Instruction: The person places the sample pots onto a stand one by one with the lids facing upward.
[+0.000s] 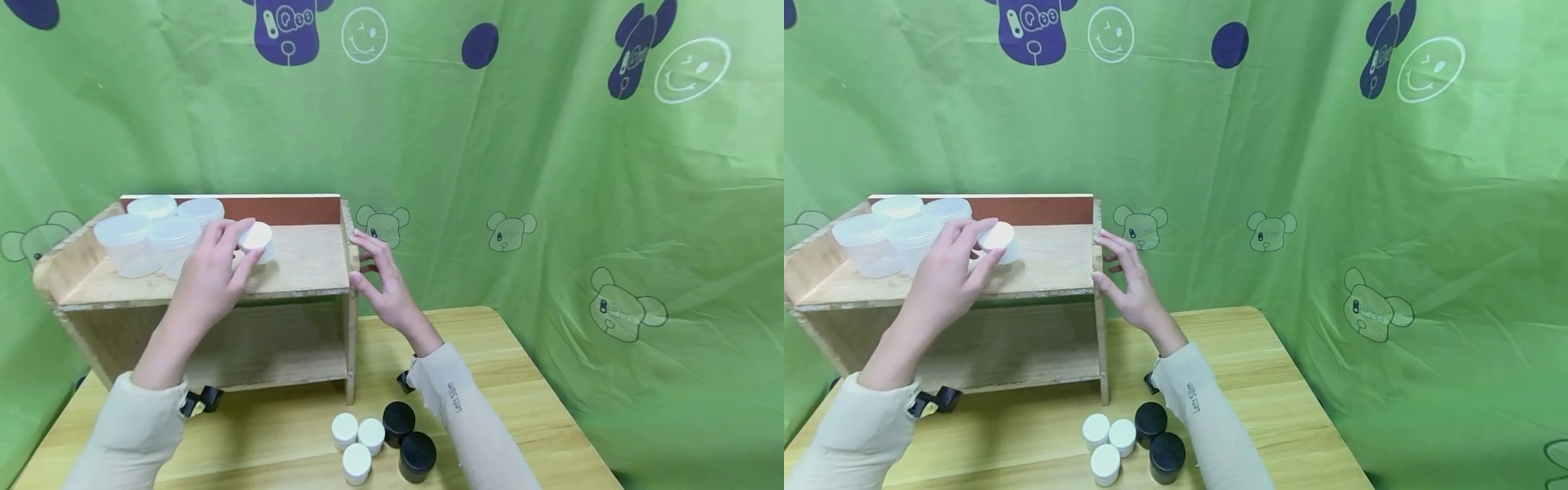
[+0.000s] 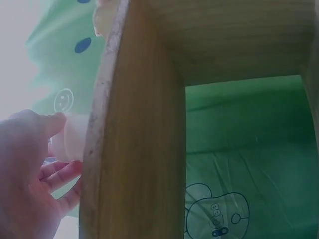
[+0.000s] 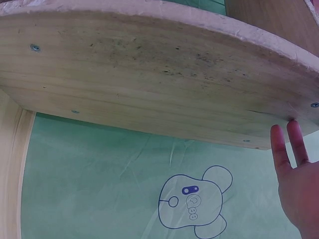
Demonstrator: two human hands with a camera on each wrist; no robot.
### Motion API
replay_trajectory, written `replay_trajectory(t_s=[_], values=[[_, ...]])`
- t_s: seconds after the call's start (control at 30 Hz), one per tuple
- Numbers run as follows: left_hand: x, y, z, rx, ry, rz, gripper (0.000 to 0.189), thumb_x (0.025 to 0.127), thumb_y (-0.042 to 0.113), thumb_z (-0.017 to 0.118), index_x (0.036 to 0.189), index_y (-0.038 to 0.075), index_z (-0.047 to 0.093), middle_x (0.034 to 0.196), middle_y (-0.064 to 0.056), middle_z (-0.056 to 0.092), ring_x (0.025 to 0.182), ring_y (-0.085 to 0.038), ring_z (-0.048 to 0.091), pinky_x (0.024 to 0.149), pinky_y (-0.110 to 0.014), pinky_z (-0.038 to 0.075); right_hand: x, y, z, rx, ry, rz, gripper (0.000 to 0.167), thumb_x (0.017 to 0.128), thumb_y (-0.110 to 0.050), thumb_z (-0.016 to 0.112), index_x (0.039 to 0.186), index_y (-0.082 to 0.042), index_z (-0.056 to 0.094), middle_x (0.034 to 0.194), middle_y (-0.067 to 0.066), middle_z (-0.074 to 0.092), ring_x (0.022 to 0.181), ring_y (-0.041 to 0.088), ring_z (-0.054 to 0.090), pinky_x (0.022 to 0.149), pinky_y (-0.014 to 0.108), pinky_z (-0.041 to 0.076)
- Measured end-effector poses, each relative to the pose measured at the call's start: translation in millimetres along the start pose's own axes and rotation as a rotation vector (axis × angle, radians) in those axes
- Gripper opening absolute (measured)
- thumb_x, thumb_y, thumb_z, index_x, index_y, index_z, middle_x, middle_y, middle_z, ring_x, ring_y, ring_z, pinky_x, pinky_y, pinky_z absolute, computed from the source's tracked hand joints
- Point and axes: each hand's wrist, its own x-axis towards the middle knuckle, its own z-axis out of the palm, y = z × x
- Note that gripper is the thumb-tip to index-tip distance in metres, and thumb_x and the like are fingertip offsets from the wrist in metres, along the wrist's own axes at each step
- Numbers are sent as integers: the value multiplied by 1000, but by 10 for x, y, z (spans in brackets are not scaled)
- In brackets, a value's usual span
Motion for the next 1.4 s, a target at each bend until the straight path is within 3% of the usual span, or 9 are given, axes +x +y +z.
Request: replay_trajectory(t_s=[0.33, 0.63, 0.87, 1.1, 1.4], values=[[155, -83, 141, -7, 8, -90, 45, 103, 15, 63, 142, -6, 54, 119, -28, 53, 97, -40, 56, 84, -57, 50, 2, 7, -1, 1, -3, -9, 64, 105, -49, 53, 156, -15, 38, 166, 5, 31, 119, 36, 56, 102, 45, 54], [253, -109, 186, -18, -18, -209, 46, 104, 19, 61, 142, -5, 53, 126, -29, 51, 96, -41, 56, 84, -58, 50, -3, 16, 20, 38, 7, -4, 61, 99, -10, 61, 155, -10, 38, 166, 13, 31, 118, 42, 56, 100, 57, 52], [306, -137, 221, -17, -33, -275, 49, 103, 22, 63, 143, -5, 53, 131, -31, 50, 104, -47, 56, 90, -62, 49, -9, -3, 8, 13, 4, 12, 57, 104, -31, 57, 155, -13, 38, 166, 7, 32, 117, 38, 57, 101, 56, 53], [298, -153, 218, -24, -33, -318, 49, 103, 20, 63, 144, -5, 51, 131, -32, 51, 110, -49, 56, 96, -64, 48, -12, -12, 10, 16, 7, 21, 71, 103, -60, 50, 155, -14, 38, 166, 6, 32, 116, 33, 57, 101, 54, 53], [283, -180, 227, -22, -42, -351, 49, 103, 18, 63, 143, -6, 51, 134, -32, 51, 114, -51, 54, 99, -64, 45, -13, 3, 13, 19, 13, 0, 59, 105, -38, 56, 156, -15, 38, 165, 7, 33, 116, 36, 57, 101, 53, 53]])
